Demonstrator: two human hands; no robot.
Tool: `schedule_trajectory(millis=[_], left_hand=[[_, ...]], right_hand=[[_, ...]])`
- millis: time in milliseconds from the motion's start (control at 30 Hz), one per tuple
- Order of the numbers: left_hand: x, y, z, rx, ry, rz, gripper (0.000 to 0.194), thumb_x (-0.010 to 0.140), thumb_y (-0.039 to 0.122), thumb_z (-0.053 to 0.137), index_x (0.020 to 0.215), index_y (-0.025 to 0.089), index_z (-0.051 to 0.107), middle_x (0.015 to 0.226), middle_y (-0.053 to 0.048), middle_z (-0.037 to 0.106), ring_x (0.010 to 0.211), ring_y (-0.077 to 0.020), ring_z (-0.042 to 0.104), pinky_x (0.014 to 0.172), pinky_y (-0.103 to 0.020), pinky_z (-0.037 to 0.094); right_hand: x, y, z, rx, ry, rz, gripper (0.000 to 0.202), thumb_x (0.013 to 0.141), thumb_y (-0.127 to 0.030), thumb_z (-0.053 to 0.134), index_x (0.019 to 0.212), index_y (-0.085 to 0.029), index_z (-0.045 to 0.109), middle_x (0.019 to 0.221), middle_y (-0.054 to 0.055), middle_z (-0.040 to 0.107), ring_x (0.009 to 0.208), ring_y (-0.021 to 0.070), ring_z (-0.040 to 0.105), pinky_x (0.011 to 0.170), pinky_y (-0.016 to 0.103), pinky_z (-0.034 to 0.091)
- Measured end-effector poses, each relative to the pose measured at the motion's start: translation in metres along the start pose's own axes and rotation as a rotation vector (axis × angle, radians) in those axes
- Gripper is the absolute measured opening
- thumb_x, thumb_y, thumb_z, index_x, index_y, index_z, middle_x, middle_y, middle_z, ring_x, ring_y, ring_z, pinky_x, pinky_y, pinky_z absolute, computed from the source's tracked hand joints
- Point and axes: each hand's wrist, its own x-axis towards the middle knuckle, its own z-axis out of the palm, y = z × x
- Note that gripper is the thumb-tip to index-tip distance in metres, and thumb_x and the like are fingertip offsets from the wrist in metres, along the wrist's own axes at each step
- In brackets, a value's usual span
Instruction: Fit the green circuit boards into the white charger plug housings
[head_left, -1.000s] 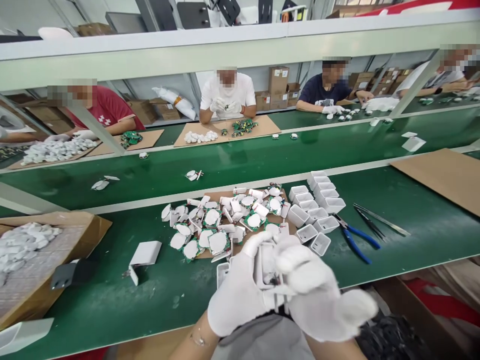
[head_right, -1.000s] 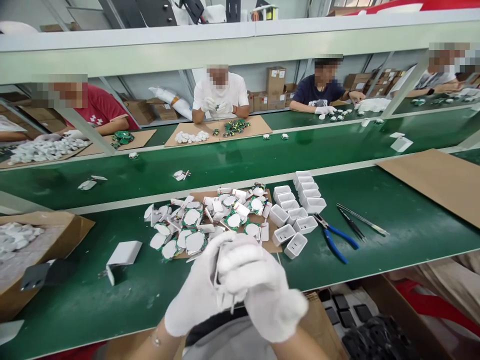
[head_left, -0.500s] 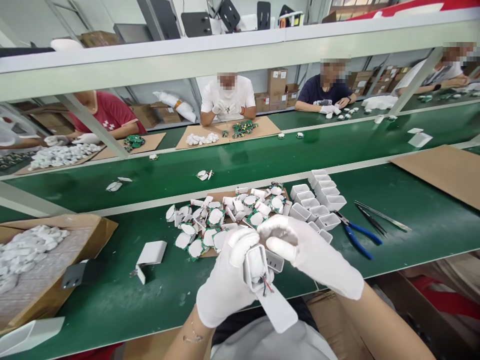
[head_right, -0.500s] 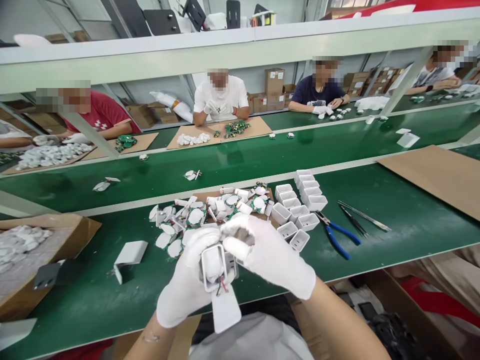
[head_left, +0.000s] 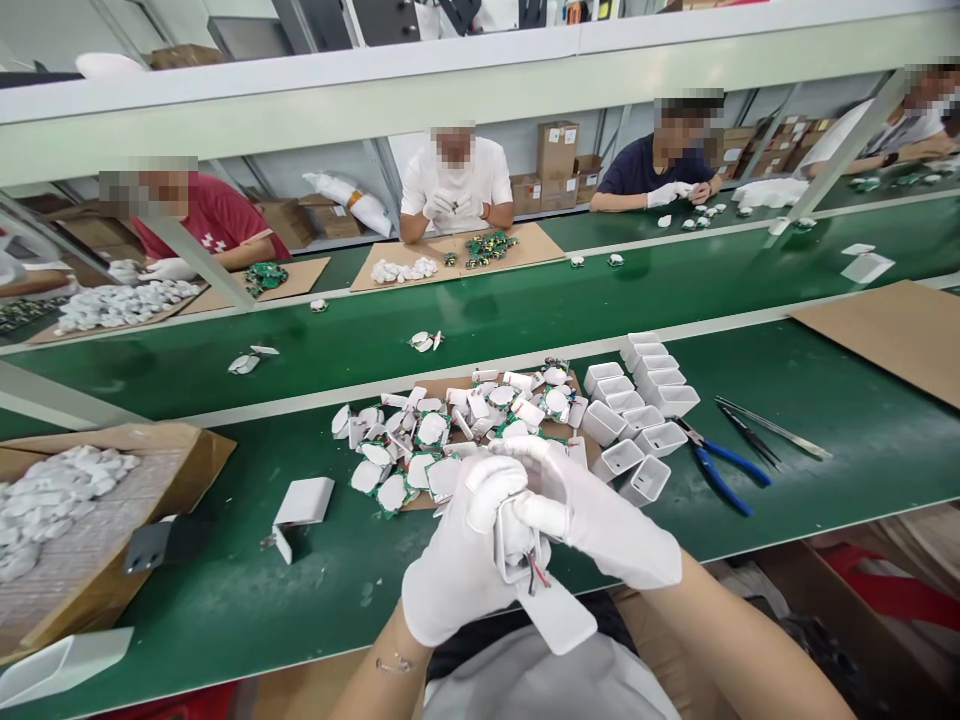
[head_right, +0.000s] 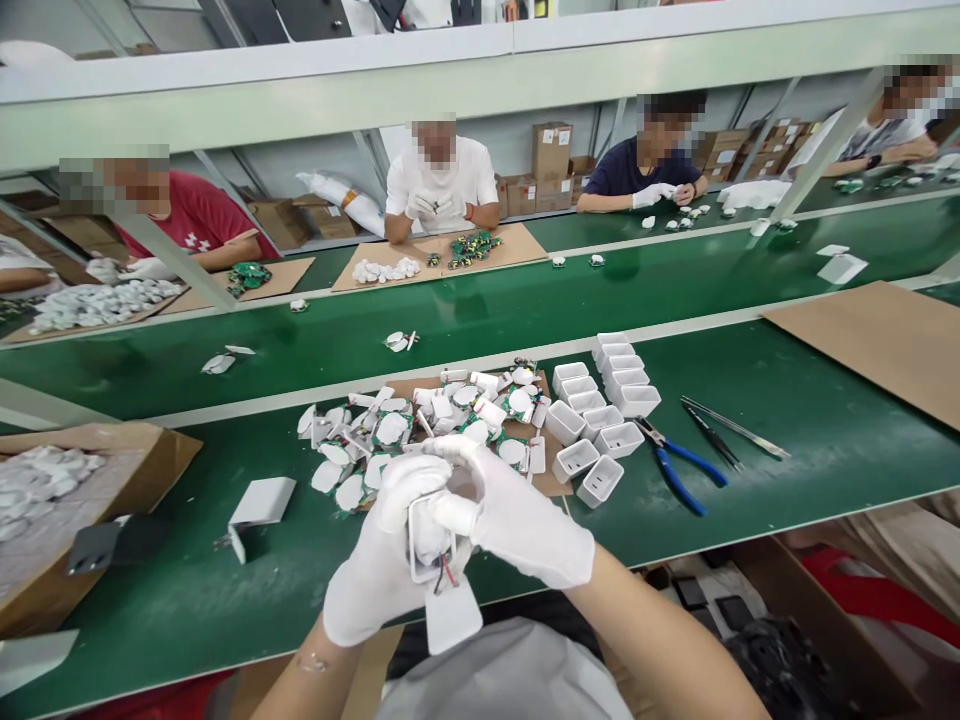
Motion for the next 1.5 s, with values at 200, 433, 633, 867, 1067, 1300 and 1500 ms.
schedule_trajectory(millis=[200,433,633,867,1067,1300,1500], left_hand=[[0.004,0.000,0.005,-0.144,-0.023,-0.107,0.063,0.069,0.013,0.067,0.125,0.020,0.042,0.114,-0.011,0.051,0.107,-0.0260,0.056,0.094,-0.045,0.053],[0.004,0.001,0.007,-0.089,-0.041,-0.123,0.062,0.069,0.013,0.068,0.125,0.017,0.043,0.116,-0.012,0.049,0.111,-0.0258,0.052,0.096,-0.042,0.052],[0.009,0.005,0.005,0.046,-0.030,-0.041,0.055,0.076,0.015,0.065,0.125,0.014,0.041,0.115,-0.013,0.049,0.110,-0.0244,0.050,0.096,-0.039,0.050],[0.015,0.007,0.008,0.027,-0.009,-0.014,0.050,0.078,0.015,0.063,0.123,0.011,0.041,0.114,-0.014,0.049,0.111,-0.0229,0.050,0.096,-0.037,0.050],[0.012,0.006,0.008,-0.096,-0.002,-0.076,0.054,0.075,0.014,0.066,0.124,0.013,0.042,0.115,-0.013,0.049,0.112,-0.0212,0.051,0.098,-0.035,0.051],[0.008,0.006,0.008,-0.186,0.046,-0.104,0.060,0.071,0.010,0.067,0.125,0.016,0.042,0.117,-0.013,0.051,0.111,-0.0232,0.054,0.099,-0.043,0.051],[0.010,0.002,0.007,-0.096,0.043,-0.042,0.062,0.072,0.013,0.071,0.127,0.015,0.041,0.116,-0.015,0.051,0.108,-0.0249,0.054,0.093,-0.045,0.053]], right_hand=[[-0.003,0.015,-0.020,0.172,-0.016,0.071,0.039,0.096,-0.045,0.052,0.130,-0.026,0.055,0.135,0.010,0.059,0.120,0.0249,0.061,0.090,0.039,0.057],[-0.020,-0.002,-0.016,-0.177,0.230,0.008,0.038,0.093,-0.042,0.055,0.125,-0.023,0.063,0.133,0.009,0.063,0.123,0.0272,0.059,0.103,0.043,0.049],[-0.020,-0.022,-0.007,-0.500,0.333,-0.017,0.016,0.085,-0.014,0.055,0.082,-0.021,0.069,0.087,0.000,0.073,0.083,0.0169,0.068,0.077,0.025,0.052],[-0.009,-0.025,-0.024,-0.350,0.184,0.152,0.020,0.088,-0.024,0.056,0.069,-0.018,0.062,0.066,-0.003,0.060,0.062,0.0114,0.055,0.057,0.021,0.043],[-0.010,-0.013,-0.028,-0.066,0.156,0.148,0.025,0.090,-0.032,0.060,0.071,-0.017,0.065,0.072,0.000,0.066,0.067,0.0136,0.064,0.065,0.023,0.052],[-0.028,-0.007,-0.020,-0.083,0.515,-0.133,0.007,0.079,-0.019,0.074,0.075,-0.024,0.069,0.084,-0.001,0.073,0.076,0.0132,0.066,0.069,0.022,0.054],[-0.039,-0.018,-0.008,-0.343,0.328,-0.080,0.018,0.094,-0.021,0.053,0.080,-0.023,0.064,0.084,-0.001,0.069,0.078,0.0137,0.063,0.074,0.025,0.051]])
